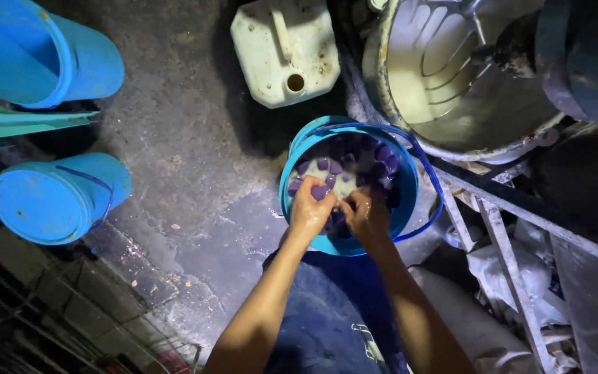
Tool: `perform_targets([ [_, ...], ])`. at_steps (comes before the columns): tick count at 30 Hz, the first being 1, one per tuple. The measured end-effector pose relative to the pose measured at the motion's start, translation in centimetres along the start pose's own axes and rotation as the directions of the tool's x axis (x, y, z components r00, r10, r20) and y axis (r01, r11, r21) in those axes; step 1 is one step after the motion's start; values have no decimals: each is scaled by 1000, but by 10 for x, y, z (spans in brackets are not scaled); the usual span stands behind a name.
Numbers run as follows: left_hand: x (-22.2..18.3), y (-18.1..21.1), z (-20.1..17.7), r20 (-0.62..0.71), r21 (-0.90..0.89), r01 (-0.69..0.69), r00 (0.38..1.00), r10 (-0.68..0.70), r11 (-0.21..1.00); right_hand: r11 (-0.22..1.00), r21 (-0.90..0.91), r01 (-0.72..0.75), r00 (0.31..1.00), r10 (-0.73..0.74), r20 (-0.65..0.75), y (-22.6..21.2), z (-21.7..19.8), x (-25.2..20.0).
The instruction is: Filling a bucket with water and washing purple dough pieces by hand.
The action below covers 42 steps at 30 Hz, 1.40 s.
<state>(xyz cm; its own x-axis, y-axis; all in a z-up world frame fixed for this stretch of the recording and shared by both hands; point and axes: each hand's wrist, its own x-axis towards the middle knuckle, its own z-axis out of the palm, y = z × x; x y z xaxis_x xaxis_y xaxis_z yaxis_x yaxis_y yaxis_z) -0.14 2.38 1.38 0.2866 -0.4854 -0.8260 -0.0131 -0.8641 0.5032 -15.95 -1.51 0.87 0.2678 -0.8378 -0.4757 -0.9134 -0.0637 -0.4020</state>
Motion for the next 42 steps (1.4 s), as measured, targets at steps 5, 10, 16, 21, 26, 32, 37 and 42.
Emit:
perform_targets([
  [5, -49, 15, -6, -333, 205, -544, 742, 581, 813, 919, 333, 210, 973, -161, -167, -58, -28, 31],
  [10, 40, -35, 26, -377, 167, -556, 727, 574, 814, 979, 196, 54, 987, -82, 136, 23, 100, 115],
  [16, 211, -88, 75, -211, 255, -226, 936, 282, 940, 900, 421, 110, 991, -133, 26, 72, 114, 104],
  [21, 84, 20, 15, 201, -617, 287, 958, -205, 733, 632, 732, -256, 966, 195, 170, -27, -29, 38],
  [26, 35, 39, -3, -15, -108, -56, 998, 55, 993, 689, 720, -76, 982, 177, -66, 45, -1, 9],
  [32, -8, 36, -9, -162, 90, -622, 761, 628, 778, 743, 653, 146, 938, 106, -330, 32, -4, 3],
  [37, -27, 21, 0, 158, -69, -339, 925, 346, 938, 796, 605, 6, 997, 39, -60, -15, -13, -19],
  [42, -16, -24, 10, -36, 28, -386, 921, 387, 922, 964, 229, -133, 987, 110, 114, -7, -4, -32],
])
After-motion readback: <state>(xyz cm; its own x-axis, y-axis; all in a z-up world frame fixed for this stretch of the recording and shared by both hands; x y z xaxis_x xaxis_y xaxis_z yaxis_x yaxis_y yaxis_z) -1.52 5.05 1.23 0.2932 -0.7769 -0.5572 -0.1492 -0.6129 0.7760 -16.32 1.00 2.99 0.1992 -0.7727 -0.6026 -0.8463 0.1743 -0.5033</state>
